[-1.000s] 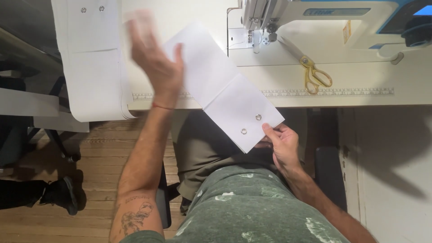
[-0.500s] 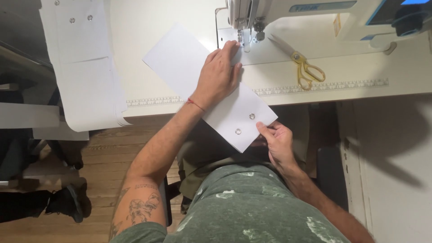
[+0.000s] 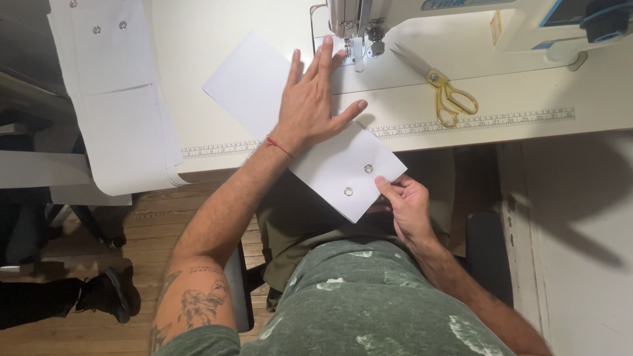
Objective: Aligning, folding, and trimming white leather components at a sewing station
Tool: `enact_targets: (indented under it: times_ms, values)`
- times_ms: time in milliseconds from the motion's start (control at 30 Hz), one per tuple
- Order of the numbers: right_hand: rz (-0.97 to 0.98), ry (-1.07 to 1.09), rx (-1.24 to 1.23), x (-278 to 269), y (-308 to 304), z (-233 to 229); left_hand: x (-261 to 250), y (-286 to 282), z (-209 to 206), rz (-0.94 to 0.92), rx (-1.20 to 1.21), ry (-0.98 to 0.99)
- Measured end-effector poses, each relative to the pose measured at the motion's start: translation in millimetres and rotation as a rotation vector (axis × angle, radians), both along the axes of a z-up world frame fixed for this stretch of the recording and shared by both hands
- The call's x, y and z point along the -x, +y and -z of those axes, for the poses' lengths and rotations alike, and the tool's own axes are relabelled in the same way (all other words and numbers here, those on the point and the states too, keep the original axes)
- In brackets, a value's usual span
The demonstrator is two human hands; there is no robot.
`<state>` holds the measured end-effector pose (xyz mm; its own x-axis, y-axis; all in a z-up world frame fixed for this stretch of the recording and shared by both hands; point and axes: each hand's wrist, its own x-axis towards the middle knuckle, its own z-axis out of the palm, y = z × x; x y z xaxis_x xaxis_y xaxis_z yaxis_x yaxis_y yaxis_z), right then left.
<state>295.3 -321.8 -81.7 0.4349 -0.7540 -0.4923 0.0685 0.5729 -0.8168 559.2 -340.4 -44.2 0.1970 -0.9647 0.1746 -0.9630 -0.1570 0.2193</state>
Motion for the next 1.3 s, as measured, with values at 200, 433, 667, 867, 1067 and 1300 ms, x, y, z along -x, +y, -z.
enact_targets:
  times_ms: [200, 433, 667, 867, 1067, 1300]
  values:
    - [0.001, 0.015, 0.0, 0, -1, 2, -30, -25, 6, 0.026, -0.031, 0.011]
    - [0.037, 0.017, -0.036, 2, -2, 2, -23, -4, 5, 0.083, 0.162, 0.086]
    - [-0.003, 0.019, -0.03, -1, -2, 1, -9, 17, -6, 0.174, 0.198, 0.135]
    - [0.001, 0.002, -0.018, 1, -2, 5, -13, 8, 5, 0.173, 0.221, -0.06]
    - [0.009, -0.005, -0.03, 1, -2, 5, -15, 11, -3, 0.217, 0.218, 0.177]
    - [-0.008, 0.006, -0.028, 0, -3, 6, -18, 9, -2, 0.234, 0.252, 0.14]
